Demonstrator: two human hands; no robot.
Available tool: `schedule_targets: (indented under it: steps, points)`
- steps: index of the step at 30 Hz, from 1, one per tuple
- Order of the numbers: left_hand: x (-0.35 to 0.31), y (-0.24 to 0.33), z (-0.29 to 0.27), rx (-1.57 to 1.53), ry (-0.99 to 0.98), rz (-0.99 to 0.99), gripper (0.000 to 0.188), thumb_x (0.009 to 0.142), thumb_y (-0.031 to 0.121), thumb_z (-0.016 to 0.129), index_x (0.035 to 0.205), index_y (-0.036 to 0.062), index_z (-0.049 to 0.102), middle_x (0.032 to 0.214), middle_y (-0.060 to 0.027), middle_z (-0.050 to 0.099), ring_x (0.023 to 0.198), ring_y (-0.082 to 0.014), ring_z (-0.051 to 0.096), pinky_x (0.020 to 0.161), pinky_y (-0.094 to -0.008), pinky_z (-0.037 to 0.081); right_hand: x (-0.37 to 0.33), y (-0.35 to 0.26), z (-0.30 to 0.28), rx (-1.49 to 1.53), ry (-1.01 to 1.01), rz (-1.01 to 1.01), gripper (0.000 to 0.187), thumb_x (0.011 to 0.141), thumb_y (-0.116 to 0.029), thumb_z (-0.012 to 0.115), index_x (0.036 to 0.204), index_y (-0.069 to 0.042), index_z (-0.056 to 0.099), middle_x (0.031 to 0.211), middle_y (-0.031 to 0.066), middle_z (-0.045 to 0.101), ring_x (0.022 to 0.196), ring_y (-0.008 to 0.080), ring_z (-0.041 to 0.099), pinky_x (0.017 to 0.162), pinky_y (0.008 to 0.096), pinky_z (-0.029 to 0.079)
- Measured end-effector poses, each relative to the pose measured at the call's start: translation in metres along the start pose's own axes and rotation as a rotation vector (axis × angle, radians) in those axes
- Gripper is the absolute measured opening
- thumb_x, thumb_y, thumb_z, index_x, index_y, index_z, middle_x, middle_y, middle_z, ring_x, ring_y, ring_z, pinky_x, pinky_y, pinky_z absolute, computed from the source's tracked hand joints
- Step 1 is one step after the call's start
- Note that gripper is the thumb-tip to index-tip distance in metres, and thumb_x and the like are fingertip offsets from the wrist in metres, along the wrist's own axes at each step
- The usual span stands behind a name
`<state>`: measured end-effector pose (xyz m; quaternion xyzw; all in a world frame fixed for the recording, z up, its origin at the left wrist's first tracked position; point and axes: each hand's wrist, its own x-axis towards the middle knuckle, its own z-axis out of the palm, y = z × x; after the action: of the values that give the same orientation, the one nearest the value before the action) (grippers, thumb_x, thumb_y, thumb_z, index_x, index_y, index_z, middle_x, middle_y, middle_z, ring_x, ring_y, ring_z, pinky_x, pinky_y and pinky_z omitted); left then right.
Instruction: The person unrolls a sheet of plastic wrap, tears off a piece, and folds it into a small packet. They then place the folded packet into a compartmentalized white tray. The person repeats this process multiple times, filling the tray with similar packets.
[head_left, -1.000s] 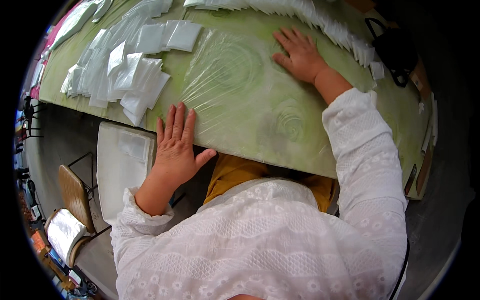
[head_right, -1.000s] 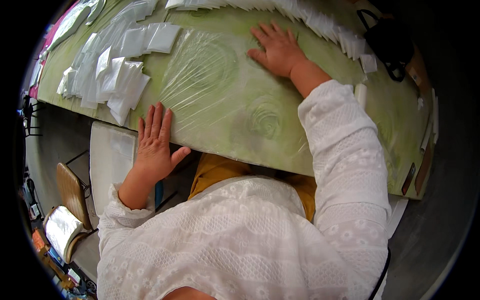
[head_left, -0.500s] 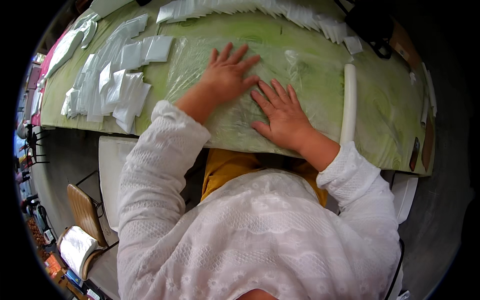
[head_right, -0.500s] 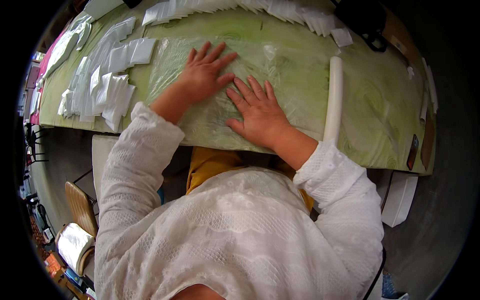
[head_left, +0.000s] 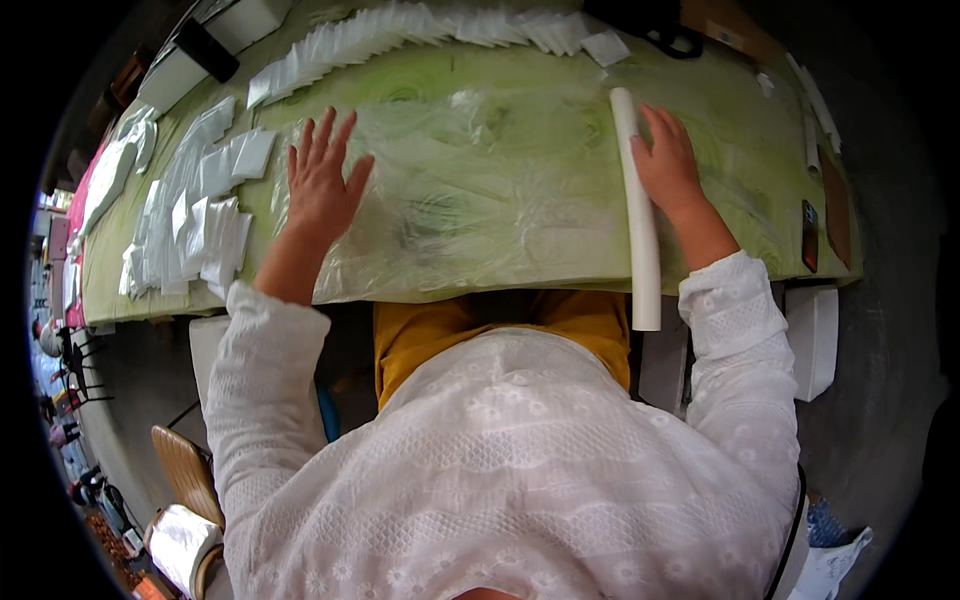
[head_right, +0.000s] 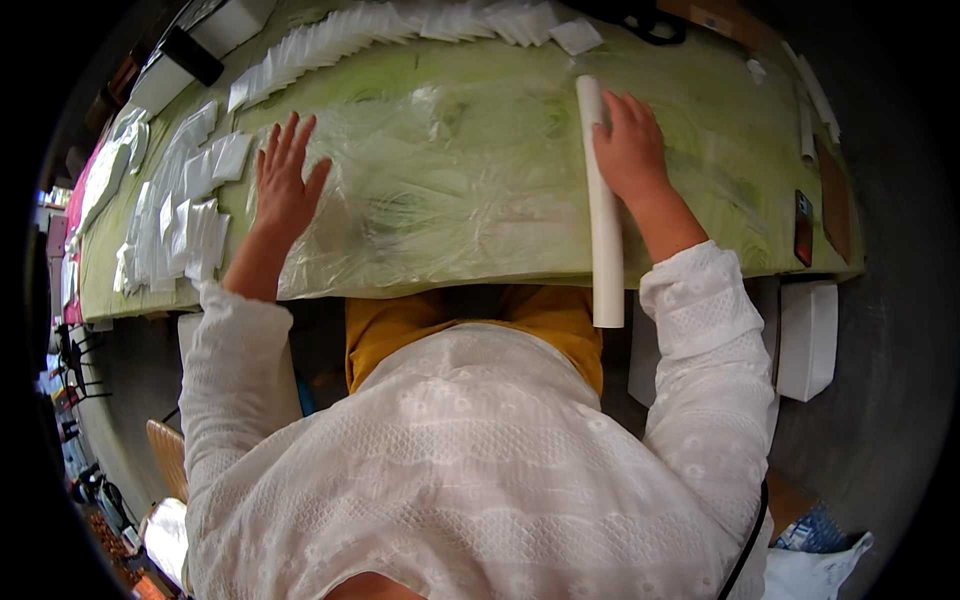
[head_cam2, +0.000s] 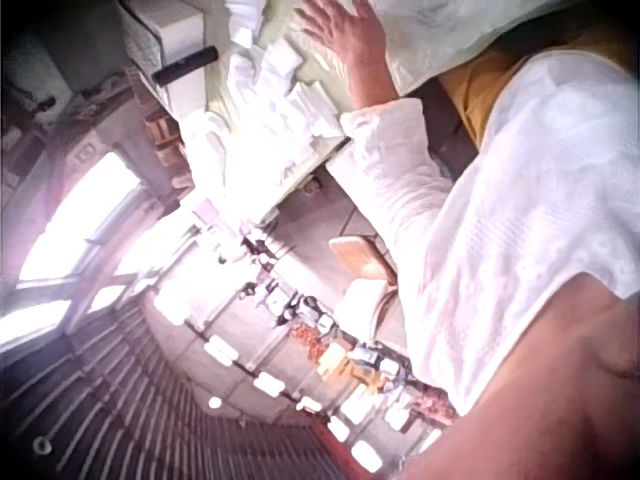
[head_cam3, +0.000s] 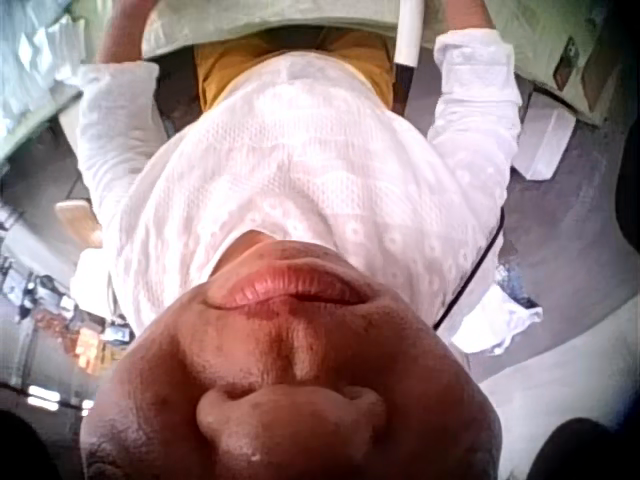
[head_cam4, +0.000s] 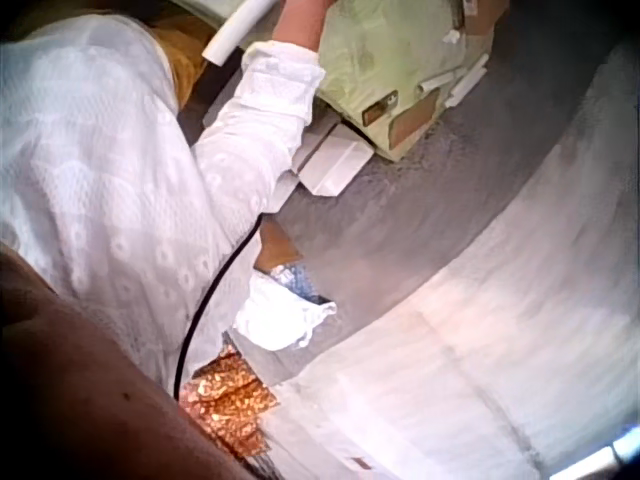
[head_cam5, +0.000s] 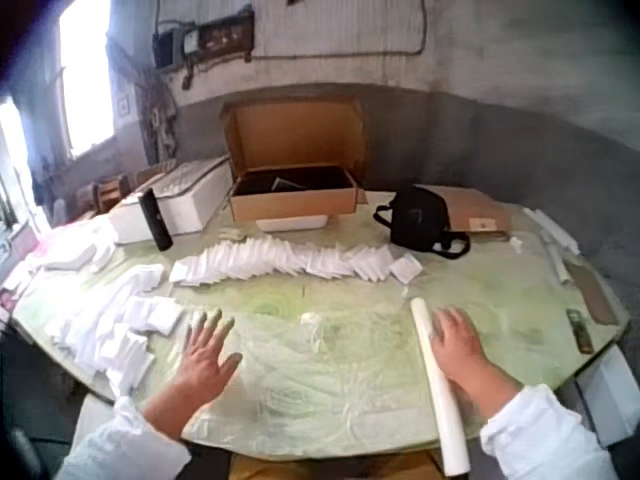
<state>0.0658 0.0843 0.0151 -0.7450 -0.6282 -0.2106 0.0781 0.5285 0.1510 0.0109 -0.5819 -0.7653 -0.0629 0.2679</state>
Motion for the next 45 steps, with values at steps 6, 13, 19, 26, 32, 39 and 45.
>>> schedule_targets:
  steps: [6, 13, 19, 26, 32, 39, 45]
  points:
    - [-0.044, 0.02, 0.004, 0.048, -0.288, -0.105, 0.064, 0.092, 0.046, 0.058, 0.149, 0.023, 0.041, 0.159, -0.0087, 0.03, 0.148, -0.0328, 0.021, 0.119, -0.0503, 0.015, -0.052, 0.082, -0.019, -0.115, -0.205, 0.346, 0.05, 0.087, -0.034, 0.065, 0.129, -0.009, 0.058, 0.132, 0.0161, 0.056, 0.123, 0.037, 0.049, 0.105, 0.0468, 0.04]
    - [-0.039, 0.009, 0.007, 0.178, -0.306, -0.237, 0.066, 0.095, 0.054, 0.048, 0.152, 0.0251, 0.034, 0.161, -0.0074, 0.024, 0.149, -0.031, 0.018, 0.12, -0.0488, 0.013, -0.049, 0.081, -0.033, -0.251, -0.121, 0.359, 0.031, 0.085, -0.037, 0.067, 0.105, -0.013, 0.067, 0.114, 0.0108, 0.061, 0.11, 0.0335, 0.054, 0.093, 0.0463, 0.044]
    - [-0.04, -0.002, -0.003, 0.2, -0.39, -0.254, 0.065, 0.096, 0.055, 0.046, 0.153, 0.0285, 0.032, 0.162, -0.0076, 0.022, 0.15, -0.0322, 0.015, 0.119, -0.0532, 0.011, -0.062, 0.118, -0.024, -0.175, -0.063, 0.216, 0.016, 0.083, -0.028, 0.068, 0.082, -0.013, 0.062, 0.097, 0.0084, 0.062, 0.096, 0.034, 0.057, 0.083, 0.0474, 0.045]
    - [-0.009, 0.025, 0.01, 0.181, -0.153, -0.197, 0.066, 0.093, 0.044, 0.058, 0.152, 0.0277, 0.034, 0.161, -0.0062, 0.023, 0.15, -0.0341, 0.012, 0.117, -0.0597, 0.009, 0.004, 0.126, -0.021, -0.104, -0.021, 0.261, 0.029, 0.083, -0.024, 0.063, 0.11, -0.015, 0.065, 0.117, 0.0097, 0.063, 0.114, 0.0351, 0.053, 0.097, 0.0472, 0.043]
    - [0.007, 0.063, 0.033, 0.109, -0.314, -0.228, 0.067, 0.091, 0.05, 0.057, 0.15, 0.0243, 0.038, 0.16, -0.009, 0.025, 0.149, -0.0356, 0.016, 0.118, -0.056, 0.01, 0.109, 0.105, 0.024, -0.208, -0.098, 0.115, 0.046, 0.084, -0.028, 0.061, 0.129, -0.019, 0.06, 0.133, 0.0086, 0.058, 0.128, 0.0335, 0.047, 0.108, 0.0457, 0.036]
    - [0.009, 0.068, 0.027, 0.096, -0.311, -0.19, 0.067, 0.091, 0.051, 0.056, 0.149, 0.0225, 0.039, 0.159, -0.0118, 0.027, 0.148, -0.0373, 0.018, 0.118, -0.0553, 0.011, 0.164, 0.171, 0.063, -0.199, -0.463, 0.4, 0.032, 0.088, -0.033, 0.061, 0.12, -0.033, 0.066, 0.131, 0.0039, 0.059, 0.126, 0.0327, 0.051, 0.101, 0.05, 0.044]
    - [0.006, 0.067, 0.026, 0.126, -0.318, -0.204, 0.068, 0.09, 0.052, 0.056, 0.149, 0.0222, 0.04, 0.159, -0.0126, 0.027, 0.148, -0.0386, 0.017, 0.118, -0.056, 0.011, 0.157, 0.19, 0.045, -0.34, -0.372, 0.484, 0.032, 0.087, -0.035, 0.062, 0.118, -0.029, 0.066, 0.13, 0.0092, 0.059, 0.123, 0.0359, 0.052, 0.1, 0.0452, 0.046]
